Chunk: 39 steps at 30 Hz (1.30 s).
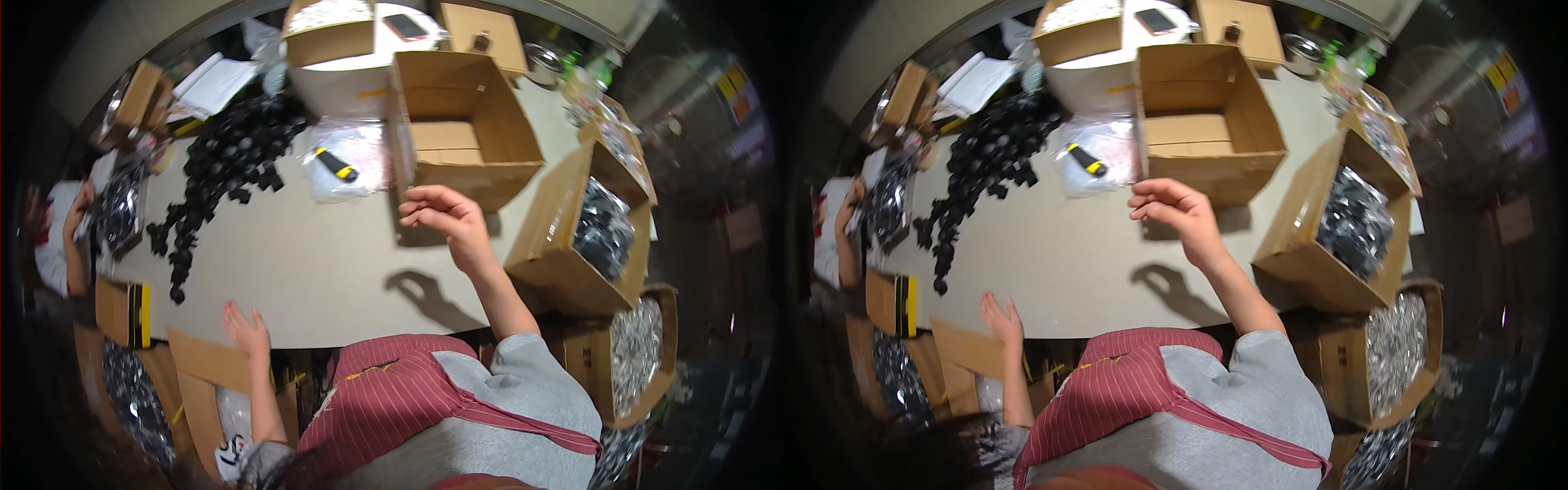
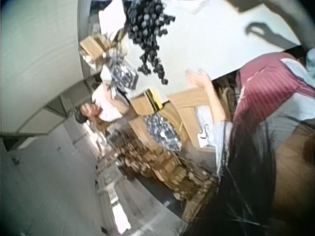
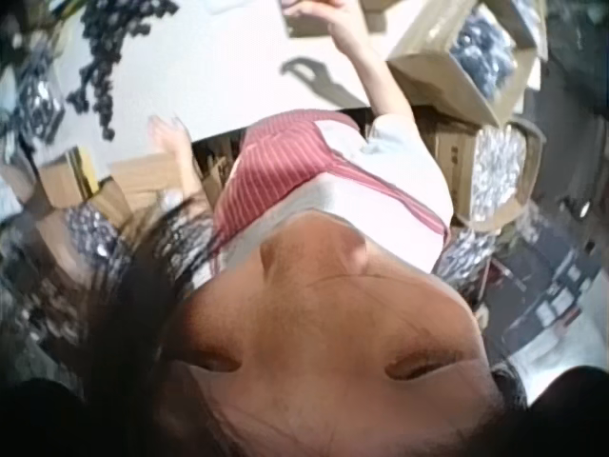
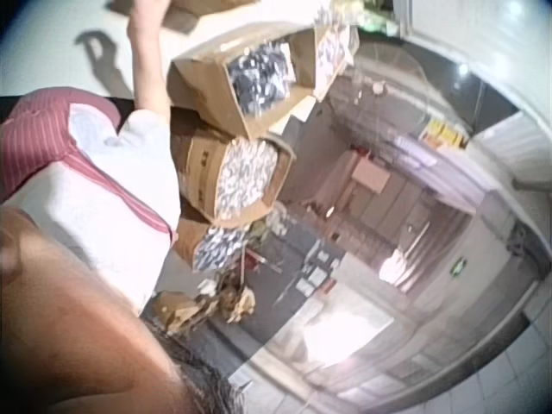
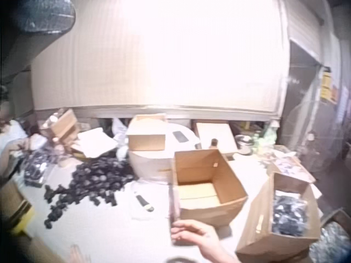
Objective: Packaging small black plastic caps into individual plastic bags at a factory workstation.
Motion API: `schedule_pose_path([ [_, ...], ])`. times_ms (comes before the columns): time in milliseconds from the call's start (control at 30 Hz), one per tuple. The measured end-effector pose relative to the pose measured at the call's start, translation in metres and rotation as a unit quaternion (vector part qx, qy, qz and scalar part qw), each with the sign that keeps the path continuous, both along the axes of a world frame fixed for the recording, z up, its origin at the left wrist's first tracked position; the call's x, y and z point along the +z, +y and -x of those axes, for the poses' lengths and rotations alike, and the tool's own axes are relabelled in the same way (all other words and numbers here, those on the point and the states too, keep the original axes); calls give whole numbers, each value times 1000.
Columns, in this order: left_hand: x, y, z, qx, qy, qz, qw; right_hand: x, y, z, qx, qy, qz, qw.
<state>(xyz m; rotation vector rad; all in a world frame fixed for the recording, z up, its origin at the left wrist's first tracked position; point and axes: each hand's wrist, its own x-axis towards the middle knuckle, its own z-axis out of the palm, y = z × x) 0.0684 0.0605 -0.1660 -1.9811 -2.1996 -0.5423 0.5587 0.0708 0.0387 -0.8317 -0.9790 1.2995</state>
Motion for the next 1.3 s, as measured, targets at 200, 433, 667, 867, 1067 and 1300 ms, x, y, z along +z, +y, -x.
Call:
schedule_pose_path([
  [200, 6, -7, -19, 26, 0, -5, 1000, -65, 96, 69, 72, -346, -128, 927],
  [433, 21, -6, -32, 30, -39, -18, 999, -153, 212, 114, -103, -550, -153, 814],
  [667, 29, -5, -38, 30, -75, -23, 996, -193, 244, 88, -228, -639, -151, 719],
  [867, 29, -8, -34, 33, -71, -36, 996, -182, 266, 65, -106, -274, 129, 947],
  [1067, 18, -7, -29, 36, -76, -51, 995, -134, 226, 75, -111, 124, 117, 979],
  [1300, 38, 9, -86, -62, -646, 38, 760, -68, 114, 122, 1, -46, -59, 997],
])
